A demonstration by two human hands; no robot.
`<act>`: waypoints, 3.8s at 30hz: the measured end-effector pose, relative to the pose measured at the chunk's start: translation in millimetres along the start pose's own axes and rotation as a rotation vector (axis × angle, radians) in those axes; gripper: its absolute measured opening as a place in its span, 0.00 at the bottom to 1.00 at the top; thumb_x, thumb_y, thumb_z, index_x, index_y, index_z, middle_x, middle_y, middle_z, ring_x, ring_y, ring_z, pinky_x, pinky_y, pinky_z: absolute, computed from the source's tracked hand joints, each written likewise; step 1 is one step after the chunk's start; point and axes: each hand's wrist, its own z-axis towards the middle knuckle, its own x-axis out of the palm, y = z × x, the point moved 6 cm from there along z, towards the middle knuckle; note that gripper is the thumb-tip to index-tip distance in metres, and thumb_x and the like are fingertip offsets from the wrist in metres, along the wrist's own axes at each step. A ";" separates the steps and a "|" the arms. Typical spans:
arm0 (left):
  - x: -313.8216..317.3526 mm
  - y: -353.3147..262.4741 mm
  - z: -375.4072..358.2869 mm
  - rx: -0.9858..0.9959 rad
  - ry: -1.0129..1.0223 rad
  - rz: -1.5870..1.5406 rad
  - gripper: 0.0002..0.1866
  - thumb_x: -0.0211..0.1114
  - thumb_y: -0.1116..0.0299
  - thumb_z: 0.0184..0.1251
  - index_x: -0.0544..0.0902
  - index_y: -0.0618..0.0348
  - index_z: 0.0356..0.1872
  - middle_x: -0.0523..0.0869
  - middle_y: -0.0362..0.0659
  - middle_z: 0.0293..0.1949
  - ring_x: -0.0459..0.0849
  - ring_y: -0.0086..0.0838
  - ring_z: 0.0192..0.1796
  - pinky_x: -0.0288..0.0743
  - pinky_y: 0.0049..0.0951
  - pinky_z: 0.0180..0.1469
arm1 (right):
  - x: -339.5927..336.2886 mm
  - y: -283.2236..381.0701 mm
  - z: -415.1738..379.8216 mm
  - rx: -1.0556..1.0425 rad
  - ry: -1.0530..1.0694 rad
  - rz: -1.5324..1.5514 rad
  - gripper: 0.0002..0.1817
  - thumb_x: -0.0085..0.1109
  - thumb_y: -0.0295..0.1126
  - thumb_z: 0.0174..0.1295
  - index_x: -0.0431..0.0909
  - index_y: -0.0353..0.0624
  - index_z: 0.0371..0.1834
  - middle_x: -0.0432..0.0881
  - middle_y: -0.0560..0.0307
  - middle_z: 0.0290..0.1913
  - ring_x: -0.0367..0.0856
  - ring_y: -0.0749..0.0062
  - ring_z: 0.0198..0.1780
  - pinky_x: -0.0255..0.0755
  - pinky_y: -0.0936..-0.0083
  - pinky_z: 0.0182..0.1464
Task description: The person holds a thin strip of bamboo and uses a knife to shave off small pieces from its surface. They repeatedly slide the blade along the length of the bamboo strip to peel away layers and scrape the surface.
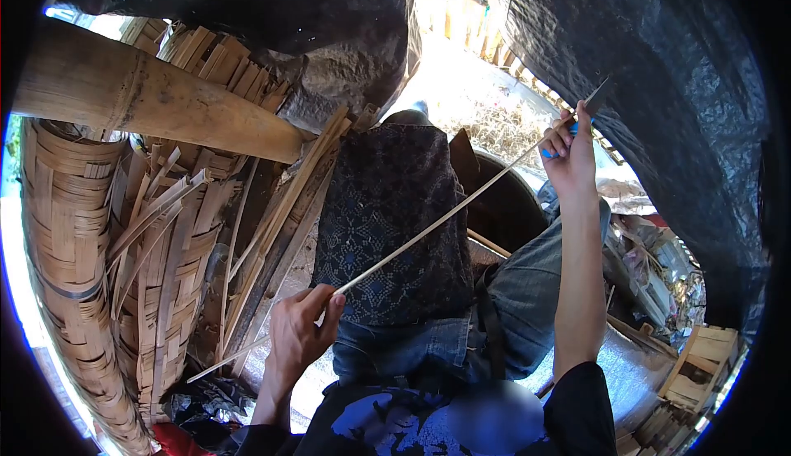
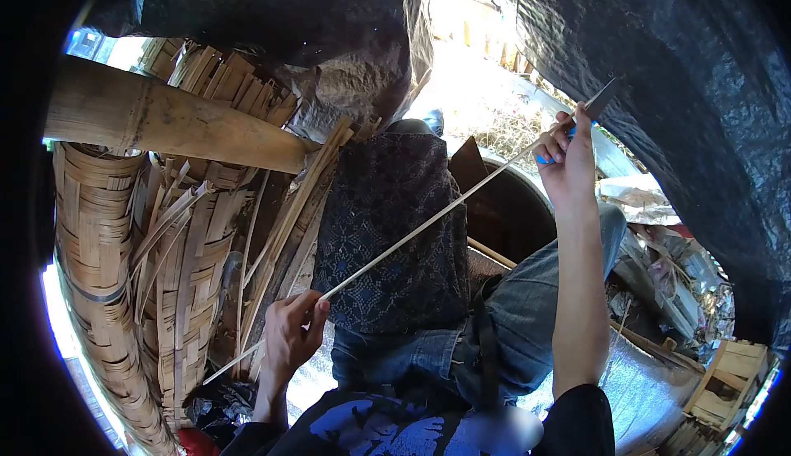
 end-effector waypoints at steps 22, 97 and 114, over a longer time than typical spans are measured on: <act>40.6 15.9 -16.1 -0.387 0.569 -0.609 0.26 0.46 0.52 0.72 0.83 0.63 0.29 0.71 0.39 0.13 0.68 0.21 0.17 0.61 0.26 0.22 | -8.2 -2.9 8.6 -0.038 -0.018 -0.145 0.17 0.51 0.45 0.67 0.70 0.41 0.34 0.52 0.72 0.13 0.49 0.88 0.14 0.48 0.85 0.21; 108.7 16.7 14.3 -0.804 0.625 -1.386 0.21 0.42 0.48 0.73 0.68 0.52 0.26 0.57 0.27 0.13 0.51 0.13 0.12 0.46 0.17 0.14 | 39.8 -135.5 -134.0 -0.115 0.811 -1.878 0.23 0.47 0.47 0.67 0.69 0.40 0.21 0.69 0.54 0.08 0.70 0.64 0.08 0.63 0.68 0.13; 100.6 14.0 18.1 -0.806 0.546 -1.175 0.21 0.40 0.51 0.75 0.68 0.54 0.27 0.61 0.28 0.14 0.56 0.12 0.14 0.48 0.16 0.15 | 35.0 -158.9 -128.3 0.015 0.703 -1.788 0.24 0.49 0.46 0.67 0.69 0.37 0.19 0.71 0.48 0.09 0.73 0.59 0.10 0.65 0.67 0.12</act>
